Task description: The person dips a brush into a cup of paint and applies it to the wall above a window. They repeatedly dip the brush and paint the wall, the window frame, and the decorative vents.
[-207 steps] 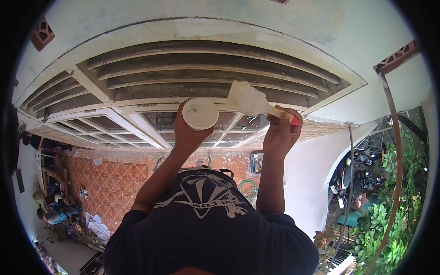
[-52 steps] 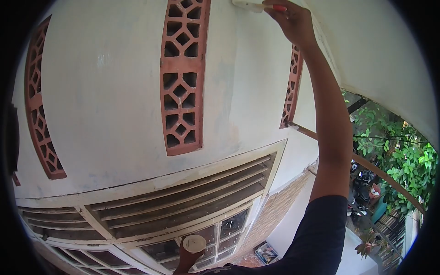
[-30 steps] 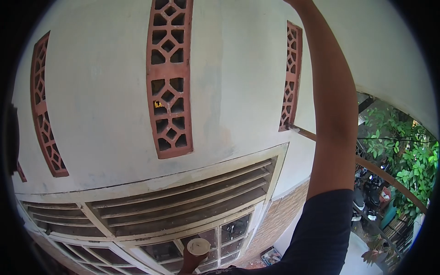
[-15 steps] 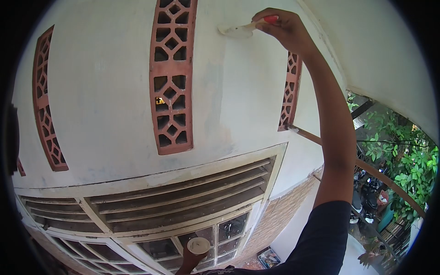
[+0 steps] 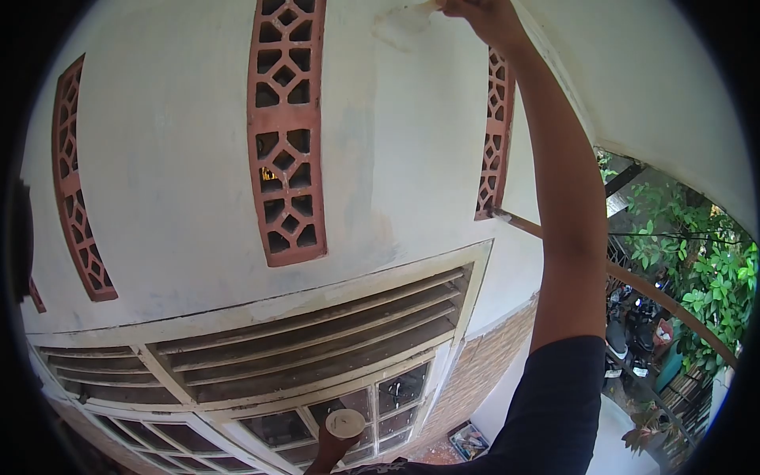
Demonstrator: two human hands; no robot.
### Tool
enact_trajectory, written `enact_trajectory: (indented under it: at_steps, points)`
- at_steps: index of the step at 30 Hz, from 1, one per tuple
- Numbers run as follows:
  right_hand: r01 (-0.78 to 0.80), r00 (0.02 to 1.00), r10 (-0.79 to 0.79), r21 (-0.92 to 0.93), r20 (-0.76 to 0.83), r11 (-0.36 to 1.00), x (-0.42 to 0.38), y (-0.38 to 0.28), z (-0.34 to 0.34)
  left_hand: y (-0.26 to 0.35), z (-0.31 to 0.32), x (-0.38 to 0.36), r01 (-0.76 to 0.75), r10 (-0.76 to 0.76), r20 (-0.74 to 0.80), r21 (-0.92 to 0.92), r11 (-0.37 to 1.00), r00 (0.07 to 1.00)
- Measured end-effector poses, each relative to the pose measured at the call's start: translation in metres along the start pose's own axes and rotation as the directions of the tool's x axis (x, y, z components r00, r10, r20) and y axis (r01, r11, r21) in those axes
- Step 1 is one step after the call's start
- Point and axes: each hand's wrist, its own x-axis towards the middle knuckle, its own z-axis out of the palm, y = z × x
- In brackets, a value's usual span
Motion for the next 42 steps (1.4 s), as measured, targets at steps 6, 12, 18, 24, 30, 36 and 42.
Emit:
enact_trajectory:
  at_steps: [6, 12, 18, 24, 30, 36, 42]
  points:
    - [0.228, 0.965, -0.248, -0.194, -0.089, 0.954, 0.026, -0.007, -0.015, 0.009, -0.004, -0.002, 0.026, -0.026, -0.019, -0.04, 0.999, 0.999]
    - [0.169, 0.962, -0.228, -0.33, -0.149, 0.929, 0.0, -0.021, 0.018, 0.0, -0.003, -0.003, 0.038, -0.038, -0.031, -0.004, 0.999, 0.999]
    - [0.113, 0.993, -0.113, -0.415, 0.025, 0.903, -0.06, -0.017, 0.043, -0.007, 0.002, -0.001, -0.001, 0.0, -0.02, -0.016, 1.0, 1.0]
    - [0.036, 0.991, 0.004, -0.292, 0.135, 0.956, -0.099, -0.032, 0.036, -0.026, 0.007, -0.001, 0.033, -0.033, -0.014, 0.063, 0.997, 0.999]
    - [0.01, 0.996, 0.006, -0.173, 0.088, 0.985, -0.092, -0.035, 0.009, 0.013, 0.01, -0.003, -0.002, 0.002, -0.006, -0.016, 1.0, 1.0]
    - [-0.14, 0.983, 0.139, 0.0, 0.12, 0.99, -0.076, -0.01, 0.012, 0.0, 0.009, -0.004, 0.022, -0.022, -0.033, 0.021, 1.0, 0.999]
    - [0.061, 0.998, -0.059, -0.11, 0.024, 0.992, -0.043, -0.013, 0.012, 0.0, 0.008, -0.004, 0.044, -0.044, -0.012, 0.041, 0.998, 0.999]
